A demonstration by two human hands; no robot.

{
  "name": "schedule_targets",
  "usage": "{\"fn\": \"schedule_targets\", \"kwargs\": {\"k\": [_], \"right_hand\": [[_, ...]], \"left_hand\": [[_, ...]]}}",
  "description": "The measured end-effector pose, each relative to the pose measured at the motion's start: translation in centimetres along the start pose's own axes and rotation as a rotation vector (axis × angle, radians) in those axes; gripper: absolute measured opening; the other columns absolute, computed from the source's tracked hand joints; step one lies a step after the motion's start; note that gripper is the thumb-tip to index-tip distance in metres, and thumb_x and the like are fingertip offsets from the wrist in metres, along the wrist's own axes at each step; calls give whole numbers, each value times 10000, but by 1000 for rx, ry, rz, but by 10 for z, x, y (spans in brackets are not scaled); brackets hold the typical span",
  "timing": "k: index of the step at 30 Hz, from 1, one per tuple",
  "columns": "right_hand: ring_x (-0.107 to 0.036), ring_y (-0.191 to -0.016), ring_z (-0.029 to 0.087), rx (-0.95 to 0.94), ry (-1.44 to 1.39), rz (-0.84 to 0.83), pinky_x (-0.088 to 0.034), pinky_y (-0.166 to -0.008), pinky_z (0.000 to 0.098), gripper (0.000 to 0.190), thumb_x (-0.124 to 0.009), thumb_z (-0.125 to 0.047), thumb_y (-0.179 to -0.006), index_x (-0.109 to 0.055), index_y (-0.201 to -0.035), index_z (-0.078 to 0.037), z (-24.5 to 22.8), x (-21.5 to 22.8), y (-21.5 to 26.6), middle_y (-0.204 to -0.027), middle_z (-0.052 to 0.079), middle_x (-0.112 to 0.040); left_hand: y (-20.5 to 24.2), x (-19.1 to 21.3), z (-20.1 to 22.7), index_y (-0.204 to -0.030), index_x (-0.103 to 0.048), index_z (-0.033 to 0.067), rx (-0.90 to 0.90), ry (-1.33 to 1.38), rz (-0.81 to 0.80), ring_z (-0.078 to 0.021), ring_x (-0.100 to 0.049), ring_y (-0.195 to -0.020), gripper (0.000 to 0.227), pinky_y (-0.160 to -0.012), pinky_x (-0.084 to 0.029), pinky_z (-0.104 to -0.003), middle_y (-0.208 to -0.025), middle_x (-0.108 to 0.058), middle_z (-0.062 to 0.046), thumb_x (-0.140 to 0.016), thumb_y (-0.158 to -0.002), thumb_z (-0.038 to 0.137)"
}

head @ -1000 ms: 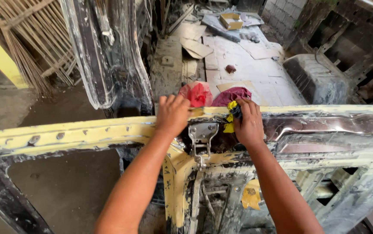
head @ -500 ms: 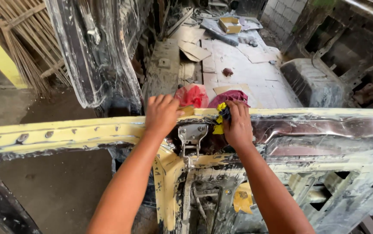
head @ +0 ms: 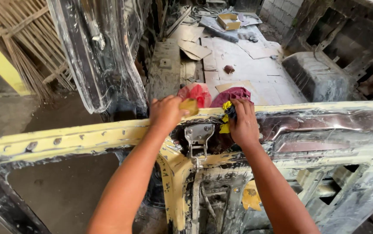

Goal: The person sands the top edge of a yellow car door frame using a yellow sanding sponge. They hold the frame with one hand and sand with the other, moving along the length of the frame.

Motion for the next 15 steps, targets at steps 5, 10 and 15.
{"fn": "schedule_targets", "kwargs": {"k": [5,10,15], "right_hand": [[-470,-1300,438,3,26,-5,-379,-1130,487,648,-665,64,-732,-527,-1360,-19,-3,0,1,-1335,208,-546],[-479,-1295,427,-22,-25,-28,-405,-1104,469,624,-657,56,-751,-533,-1357,-30,2,-4,4,-1339,200,-549],[-489,-1280,431,-20,17,3,-410,-1083,478,623,-656,61,-744,-536,-1349,-31,-1,-2,2,-1325,195,-552]], "left_hand": [[-17,-15,7,-1013,-744,135,108,36,-67,-272,-689,-960,419,-917,-444,-485,-1010,-737,-75,-831,-775,468],[-25,-24,19,-1038,-760,159,12,194,-13,-271,-723,-990,439,-903,-536,-444,-1024,-760,-80,-856,-719,445],[-12,13,-8,-1038,-767,172,59,25,11,-285,-702,-994,477,-946,-434,-536,-1031,-755,-73,-890,-668,445]]}}
Point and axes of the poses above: each hand's wrist, its own y-axis away from the middle knuckle, its own x-axis out of the back of the hand, z = x × y, the point moved 7 cm from there along -y, towards the middle knuckle
